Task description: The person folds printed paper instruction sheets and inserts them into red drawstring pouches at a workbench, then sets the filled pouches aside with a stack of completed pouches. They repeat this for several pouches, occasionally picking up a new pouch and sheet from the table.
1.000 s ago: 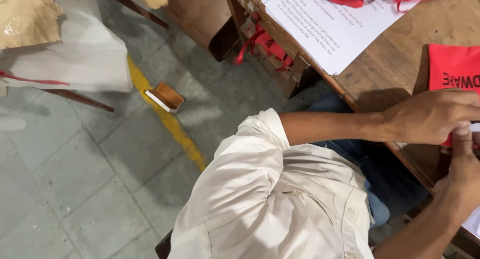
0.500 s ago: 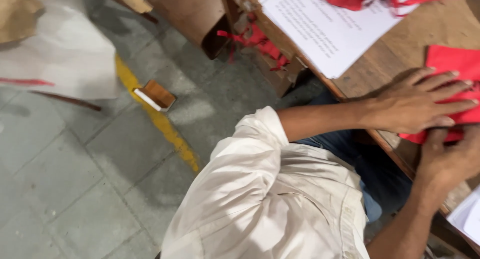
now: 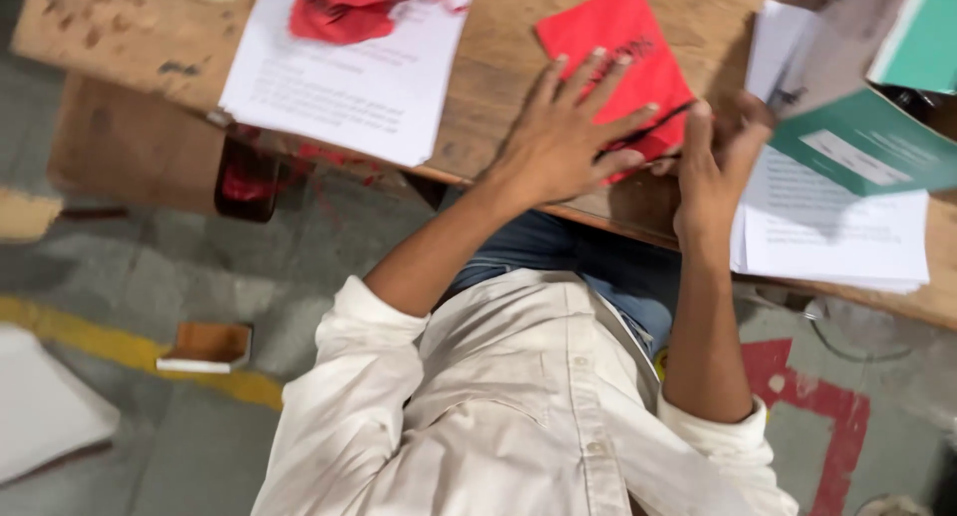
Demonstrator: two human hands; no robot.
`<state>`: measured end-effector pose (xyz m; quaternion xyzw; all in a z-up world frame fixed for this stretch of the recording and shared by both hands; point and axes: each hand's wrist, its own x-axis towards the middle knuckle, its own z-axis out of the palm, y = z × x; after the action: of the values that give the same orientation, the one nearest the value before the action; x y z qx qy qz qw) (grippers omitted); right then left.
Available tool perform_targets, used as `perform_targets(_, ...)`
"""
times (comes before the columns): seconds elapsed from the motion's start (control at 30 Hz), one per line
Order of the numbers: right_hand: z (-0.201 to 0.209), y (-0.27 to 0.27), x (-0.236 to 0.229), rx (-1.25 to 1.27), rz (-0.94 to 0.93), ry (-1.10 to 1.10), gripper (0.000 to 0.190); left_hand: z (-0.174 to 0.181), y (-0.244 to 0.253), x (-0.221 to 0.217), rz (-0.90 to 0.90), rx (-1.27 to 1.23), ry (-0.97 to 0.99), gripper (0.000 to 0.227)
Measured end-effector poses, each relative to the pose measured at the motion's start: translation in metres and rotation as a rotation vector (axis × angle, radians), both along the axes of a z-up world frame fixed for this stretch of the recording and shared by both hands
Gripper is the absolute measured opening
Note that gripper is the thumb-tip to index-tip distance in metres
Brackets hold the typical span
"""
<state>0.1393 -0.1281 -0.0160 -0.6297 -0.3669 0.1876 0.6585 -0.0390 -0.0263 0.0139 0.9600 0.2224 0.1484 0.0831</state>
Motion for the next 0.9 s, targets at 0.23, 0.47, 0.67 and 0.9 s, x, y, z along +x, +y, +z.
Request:
perform_targets(0.23, 0.045, 0.025, -0.001, -0.234, 0.305, 0.143, 0.033, -0.023, 0.010, 0.002, -0.100, -0.056, -0.085, 0.058)
perform_targets(0.47, 0.049, 0.013, 0.002, -0.098, -0.017, -0.498, 0.024, -0.013, 0.008, 0.003, -0.060, 0.060, -0.286, 0.104)
perform_targets(0.67, 0.092, -0.102, 0.062, 0.405, -0.183, 0.032, 0.016, 0.000, -0.014, 0.024, -0.050, -0.406, -0.700, 0.093)
perform_targets(0.9, 0.053, -0.247, 0.258, 0.537, -0.561, -0.148, 0.012, 0.072, -0.120, 0.141, -0.728, -0.270, -0.702, 0.048)
